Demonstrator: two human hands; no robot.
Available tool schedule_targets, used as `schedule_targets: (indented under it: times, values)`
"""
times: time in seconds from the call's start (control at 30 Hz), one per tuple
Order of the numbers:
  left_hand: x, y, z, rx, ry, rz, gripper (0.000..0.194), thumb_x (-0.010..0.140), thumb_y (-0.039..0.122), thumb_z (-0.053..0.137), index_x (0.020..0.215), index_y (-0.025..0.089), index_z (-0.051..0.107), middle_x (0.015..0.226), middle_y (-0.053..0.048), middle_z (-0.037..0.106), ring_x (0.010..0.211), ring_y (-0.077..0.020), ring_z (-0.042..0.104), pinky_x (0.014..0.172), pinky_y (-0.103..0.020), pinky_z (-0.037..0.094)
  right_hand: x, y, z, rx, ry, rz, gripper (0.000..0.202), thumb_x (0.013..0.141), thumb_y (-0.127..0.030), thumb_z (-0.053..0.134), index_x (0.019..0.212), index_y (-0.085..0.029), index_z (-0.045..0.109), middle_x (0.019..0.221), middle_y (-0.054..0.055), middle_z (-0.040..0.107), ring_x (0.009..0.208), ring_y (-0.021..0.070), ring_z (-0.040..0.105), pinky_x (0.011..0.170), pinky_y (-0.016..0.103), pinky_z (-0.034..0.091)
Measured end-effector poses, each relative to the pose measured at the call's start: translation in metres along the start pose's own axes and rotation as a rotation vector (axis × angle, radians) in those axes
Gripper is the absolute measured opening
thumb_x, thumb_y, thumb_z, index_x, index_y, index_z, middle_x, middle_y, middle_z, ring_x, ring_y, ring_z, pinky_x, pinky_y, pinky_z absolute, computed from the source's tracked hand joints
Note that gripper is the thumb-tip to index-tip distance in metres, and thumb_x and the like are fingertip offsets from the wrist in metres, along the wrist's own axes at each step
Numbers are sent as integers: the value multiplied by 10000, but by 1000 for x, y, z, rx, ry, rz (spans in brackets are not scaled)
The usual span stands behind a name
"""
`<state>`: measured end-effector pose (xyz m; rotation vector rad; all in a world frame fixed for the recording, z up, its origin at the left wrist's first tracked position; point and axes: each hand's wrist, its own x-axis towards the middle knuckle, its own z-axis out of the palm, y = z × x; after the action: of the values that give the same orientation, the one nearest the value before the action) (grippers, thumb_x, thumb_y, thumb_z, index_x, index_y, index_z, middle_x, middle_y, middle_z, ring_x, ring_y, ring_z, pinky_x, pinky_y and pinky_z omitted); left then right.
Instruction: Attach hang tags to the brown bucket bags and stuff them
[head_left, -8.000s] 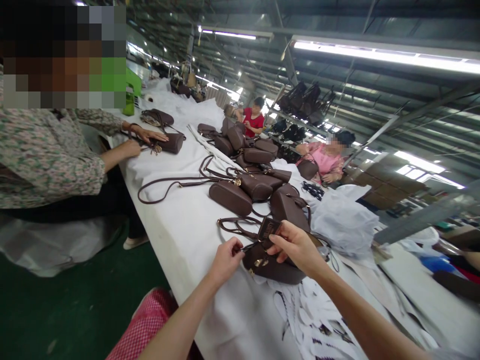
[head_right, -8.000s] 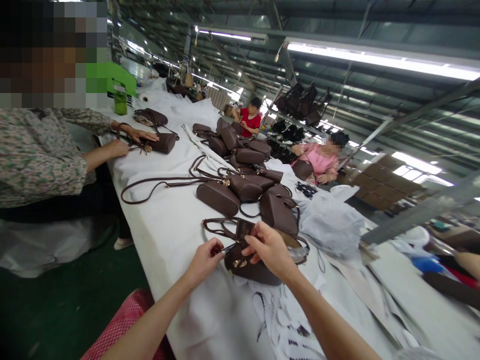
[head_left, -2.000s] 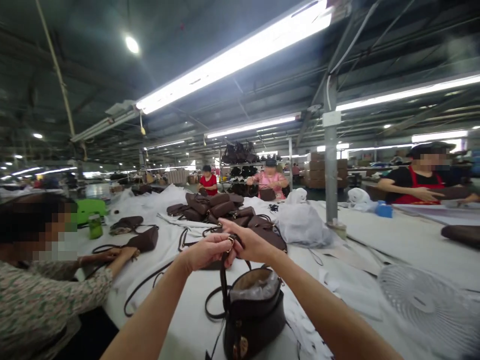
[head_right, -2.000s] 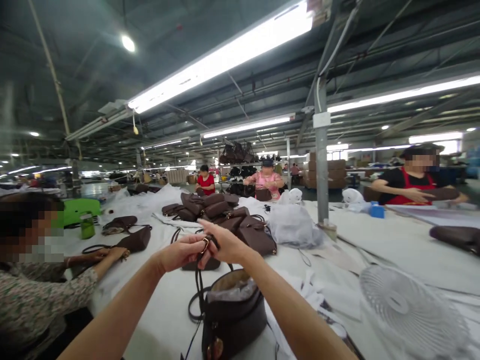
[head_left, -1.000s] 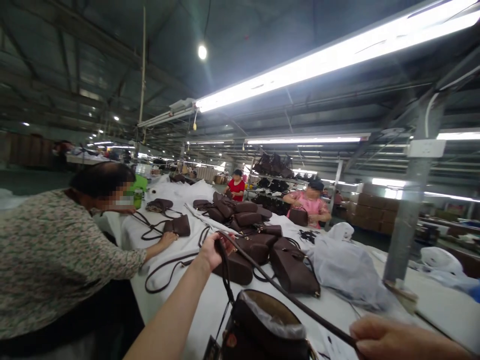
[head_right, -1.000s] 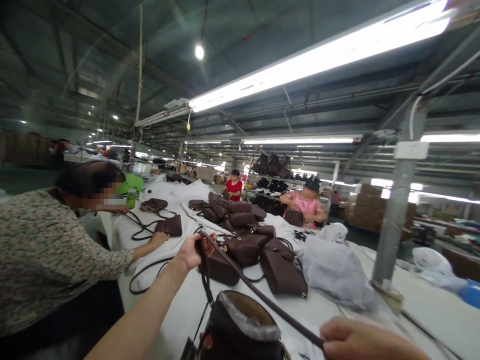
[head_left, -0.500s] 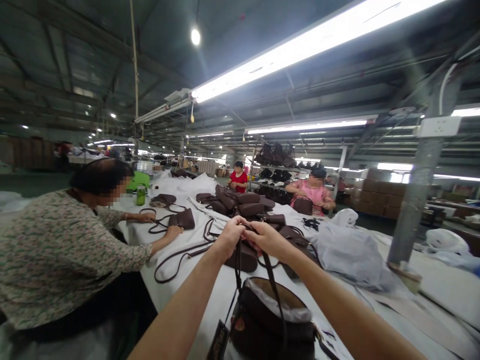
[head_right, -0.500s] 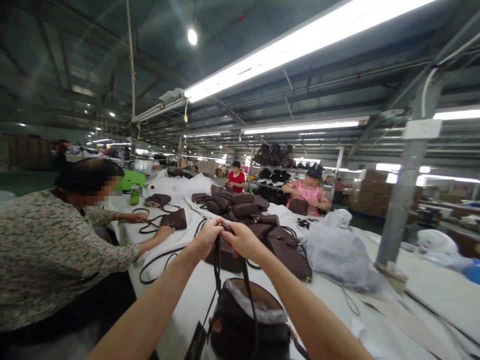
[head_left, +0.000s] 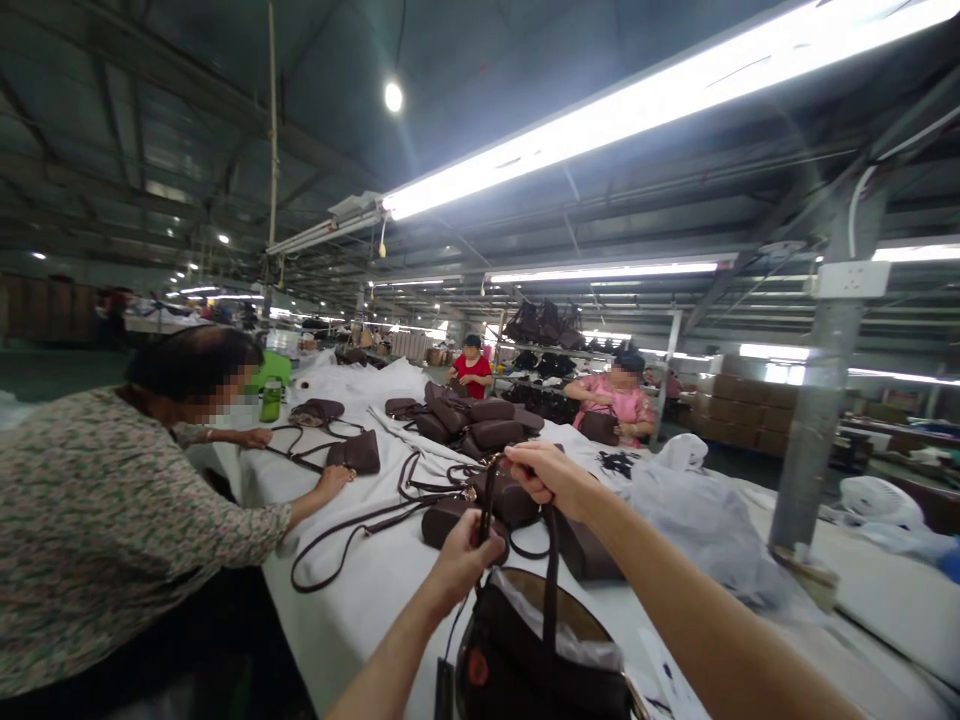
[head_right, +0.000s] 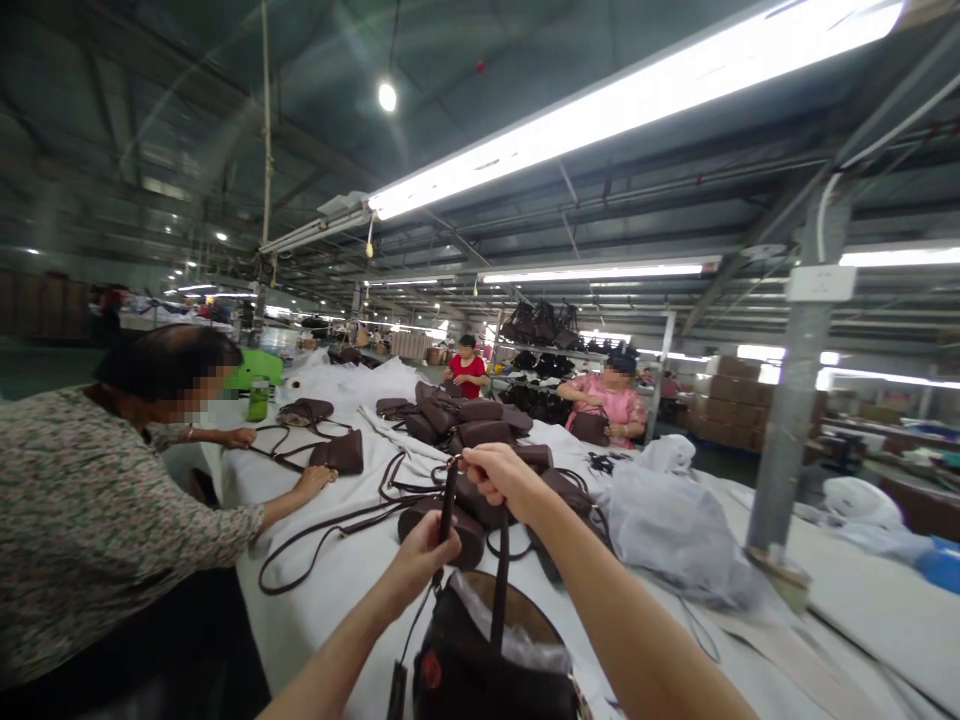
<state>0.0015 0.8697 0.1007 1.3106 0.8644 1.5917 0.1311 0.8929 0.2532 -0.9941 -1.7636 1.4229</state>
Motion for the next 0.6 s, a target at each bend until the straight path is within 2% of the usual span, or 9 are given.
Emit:
schedule_targets:
  times: [0.07,0.13,0.2,0.27,0.37,0.43,0.53,0.6]
  values:
    - [15,29,9,-43,11,79,463,659,517,770,869,155,572,688,17,586,595,-92,510,562,-206,373,-6,-1,-1,0,-55,16,230,888,-285,532,707,-143,523,508,-70,393,357,20,232,324,128,120]
    - [27,51,20,-120,-32,76,461,732,590,680,808,150,567,621,10,583,523,-99,506,522,-219,378,-12,-1,-2,42,-117,7,270,874,-344,566,692,-158,492,514,-63,414,366,26,266,333,129,141]
    - [34,60,27,-306,-44,9,443,790,592,621,745,159,538,590,0,589,490,-115,528,506,-232,402,-20,6,-3,136,-160,-10,306,845,-422,608,724,-167,489,541,-60,439,385,29,301,344,130,178]
    - [36,59,25,-591,32,-98,375,866,514,564,743,163,526,675,-39,644,582,-152,613,569,-260,470,-29,23,-4,193,-183,14,341,796,-474,657,778,-166,513,556,-67,442,397,29,318,354,131,214]
    - [37,50,1,-954,207,-212,376,984,403,345,802,146,549,801,-101,674,745,-186,676,673,-305,529,-51,66,-8,105,-220,183,397,752,-527,680,781,-165,521,543,-69,441,383,32,333,349,140,245]
    - [37,45,-22,-1031,312,-200,461,1014,362,195,764,153,521,684,-60,620,619,-140,642,615,-265,524,-69,96,-17,35,-245,291,429,745,-575,660,763,-172,514,534,-63,444,370,40,350,340,150,248]
    - [38,43,-53,-981,388,-181,479,1019,356,129,641,187,370,479,59,383,339,-49,375,411,-165,378,-95,123,-44,-2,-269,339,496,697,-645,670,732,-186,487,517,-66,434,379,50,376,363,158,289]
    - [38,46,-60,-910,361,-194,440,1015,384,222,631,194,325,467,90,299,311,-30,250,354,-147,268,-105,122,-67,-23,-243,340,533,659,-676,680,698,-191,464,521,-64,433,402,54,388,393,169,334]
